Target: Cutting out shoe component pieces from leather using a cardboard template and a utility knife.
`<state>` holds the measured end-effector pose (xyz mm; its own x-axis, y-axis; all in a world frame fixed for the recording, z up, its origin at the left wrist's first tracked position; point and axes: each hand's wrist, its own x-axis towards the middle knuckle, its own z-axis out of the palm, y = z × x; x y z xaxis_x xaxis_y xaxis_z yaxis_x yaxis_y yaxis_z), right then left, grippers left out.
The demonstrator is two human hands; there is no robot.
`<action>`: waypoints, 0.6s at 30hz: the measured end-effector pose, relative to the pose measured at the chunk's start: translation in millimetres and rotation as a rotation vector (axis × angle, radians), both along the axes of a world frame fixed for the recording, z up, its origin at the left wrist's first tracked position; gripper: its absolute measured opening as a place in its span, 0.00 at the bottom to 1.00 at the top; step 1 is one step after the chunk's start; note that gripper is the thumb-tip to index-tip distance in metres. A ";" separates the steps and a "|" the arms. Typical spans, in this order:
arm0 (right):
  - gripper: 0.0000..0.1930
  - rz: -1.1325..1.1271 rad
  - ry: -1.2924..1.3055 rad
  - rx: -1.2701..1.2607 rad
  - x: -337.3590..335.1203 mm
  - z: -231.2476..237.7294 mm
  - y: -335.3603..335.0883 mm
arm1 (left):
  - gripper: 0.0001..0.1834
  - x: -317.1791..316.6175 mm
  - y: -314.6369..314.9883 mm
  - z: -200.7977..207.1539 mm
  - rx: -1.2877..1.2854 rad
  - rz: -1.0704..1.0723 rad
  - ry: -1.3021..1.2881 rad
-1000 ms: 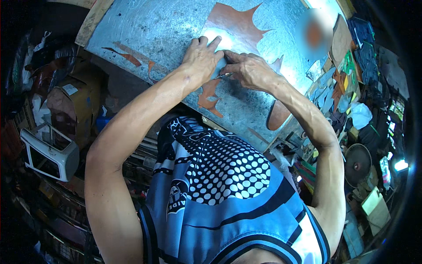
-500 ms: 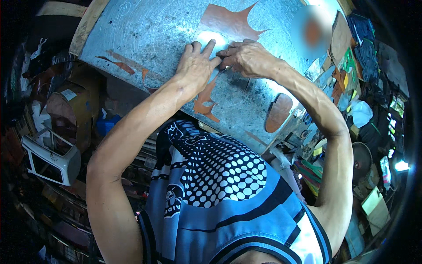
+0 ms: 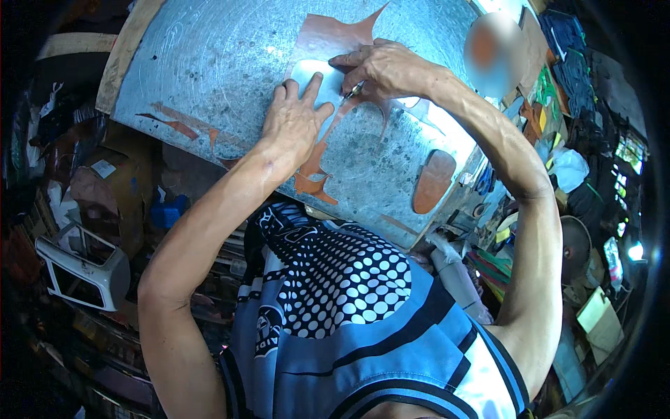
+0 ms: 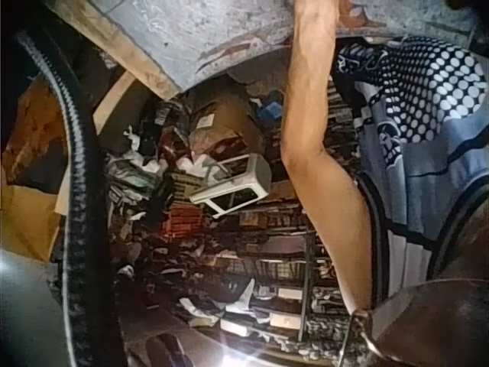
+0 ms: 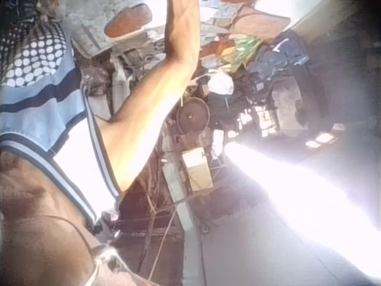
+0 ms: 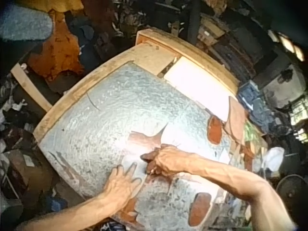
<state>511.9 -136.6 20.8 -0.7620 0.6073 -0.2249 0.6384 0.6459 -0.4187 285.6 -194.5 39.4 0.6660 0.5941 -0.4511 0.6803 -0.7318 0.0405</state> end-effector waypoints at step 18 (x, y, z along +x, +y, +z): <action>0.16 -0.027 0.106 0.041 10.8 21.7 16.8 | 0.25 1.1 -31.0 -3.7 0.098 0.152 -0.030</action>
